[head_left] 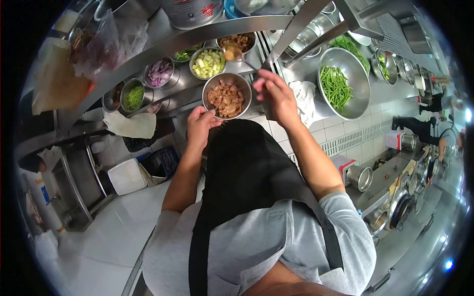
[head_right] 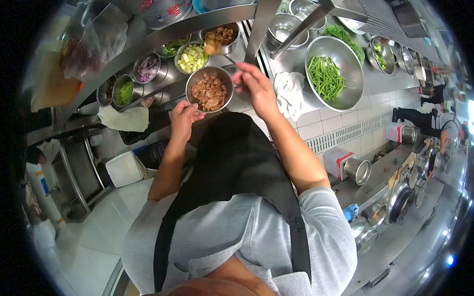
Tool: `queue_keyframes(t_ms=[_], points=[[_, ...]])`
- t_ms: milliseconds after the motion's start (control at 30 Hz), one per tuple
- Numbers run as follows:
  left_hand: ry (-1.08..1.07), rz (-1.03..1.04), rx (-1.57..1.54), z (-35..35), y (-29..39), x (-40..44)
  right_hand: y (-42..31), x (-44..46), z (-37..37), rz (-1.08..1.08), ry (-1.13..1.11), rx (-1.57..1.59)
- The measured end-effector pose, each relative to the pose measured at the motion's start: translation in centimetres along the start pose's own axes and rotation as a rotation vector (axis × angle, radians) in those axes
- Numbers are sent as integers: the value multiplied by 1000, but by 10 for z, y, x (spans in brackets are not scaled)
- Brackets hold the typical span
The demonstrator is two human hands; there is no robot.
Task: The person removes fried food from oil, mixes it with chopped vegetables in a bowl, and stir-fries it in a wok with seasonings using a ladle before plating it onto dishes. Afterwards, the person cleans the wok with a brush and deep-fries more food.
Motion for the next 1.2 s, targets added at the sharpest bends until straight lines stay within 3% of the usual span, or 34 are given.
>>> queue_keyframes(t_ms=[133,167,367,467,600,667,733,833,1200], points=[[6,12,1,-2,4,0,-13,-30,-10,-180,-81,-585],[1,24,1,-2,4,2,-18,-26,-10,-190,-41,-520],[24,50,30,-11,3,-2,-26,35,33,-432,95,-874],[27,52,49,-25,-3,-8,-11,70,49,-475,100,-1315],[30,41,59,-43,-13,-12,-57,63,99,-981,140,-1222],[24,19,91,-50,-21,-18,-39,78,122,-830,-98,-1181],[22,8,102,-52,-27,-20,-6,106,150,-379,-332,-1551],[14,4,92,-50,-31,-23,50,140,154,-485,-428,-1802],[2,-11,46,-53,-39,-29,67,162,150,-446,-339,-1826]])
Point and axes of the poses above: each hand's wrist, its own x-axis towards the middle knuckle, its own z-axis out of the palm, y = z × x, the point moved 4 cm from there along x, towards the middle knuckle, and after that the axes turned 7 degrees about y, right-handed, at the moved point
